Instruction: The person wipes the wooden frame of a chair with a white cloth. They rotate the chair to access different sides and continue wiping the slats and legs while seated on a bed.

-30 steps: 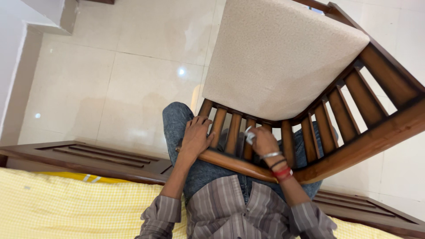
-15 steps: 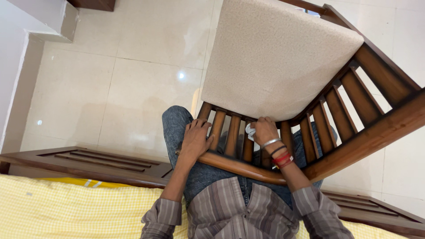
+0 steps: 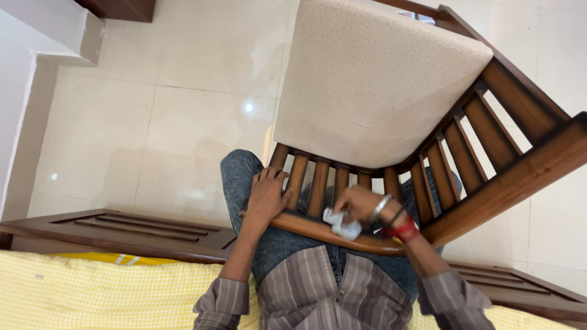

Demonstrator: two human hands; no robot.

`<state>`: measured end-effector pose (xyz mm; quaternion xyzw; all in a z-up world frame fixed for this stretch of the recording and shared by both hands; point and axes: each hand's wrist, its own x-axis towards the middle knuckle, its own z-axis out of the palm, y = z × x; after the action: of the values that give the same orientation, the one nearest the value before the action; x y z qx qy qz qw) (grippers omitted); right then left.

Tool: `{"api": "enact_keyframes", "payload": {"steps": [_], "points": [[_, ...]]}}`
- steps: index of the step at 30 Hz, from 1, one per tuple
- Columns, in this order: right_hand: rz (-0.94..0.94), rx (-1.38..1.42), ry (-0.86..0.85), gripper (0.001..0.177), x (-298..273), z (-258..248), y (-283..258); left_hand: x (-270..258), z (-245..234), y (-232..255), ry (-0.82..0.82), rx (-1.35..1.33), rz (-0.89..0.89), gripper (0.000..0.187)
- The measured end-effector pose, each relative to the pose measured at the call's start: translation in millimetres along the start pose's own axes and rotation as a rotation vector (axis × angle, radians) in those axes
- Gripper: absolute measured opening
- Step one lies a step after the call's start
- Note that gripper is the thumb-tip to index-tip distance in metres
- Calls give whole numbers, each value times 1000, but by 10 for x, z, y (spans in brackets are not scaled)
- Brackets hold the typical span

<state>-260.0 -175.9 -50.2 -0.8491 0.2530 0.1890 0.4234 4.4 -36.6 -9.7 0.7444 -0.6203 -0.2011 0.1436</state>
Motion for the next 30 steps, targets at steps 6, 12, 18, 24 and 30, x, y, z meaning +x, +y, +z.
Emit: {"api": "enact_keyframes", "payload": {"steps": [6, 12, 18, 24, 30], "points": [[205, 105, 164, 36, 97, 23, 149, 9, 8, 3, 12, -7, 6, 43], [504, -132, 592, 29, 327, 143, 369, 7, 0, -3, -5, -12, -10, 41], [698, -179, 506, 24, -36, 199, 315, 5, -2, 7, 14, -12, -2, 41], [612, -253, 511, 19, 331, 519, 930, 19, -19, 13, -8, -1, -3, 42], [568, -269, 344, 29, 499, 277, 889, -1, -11, 24, 19, -21, 5, 43]]}}
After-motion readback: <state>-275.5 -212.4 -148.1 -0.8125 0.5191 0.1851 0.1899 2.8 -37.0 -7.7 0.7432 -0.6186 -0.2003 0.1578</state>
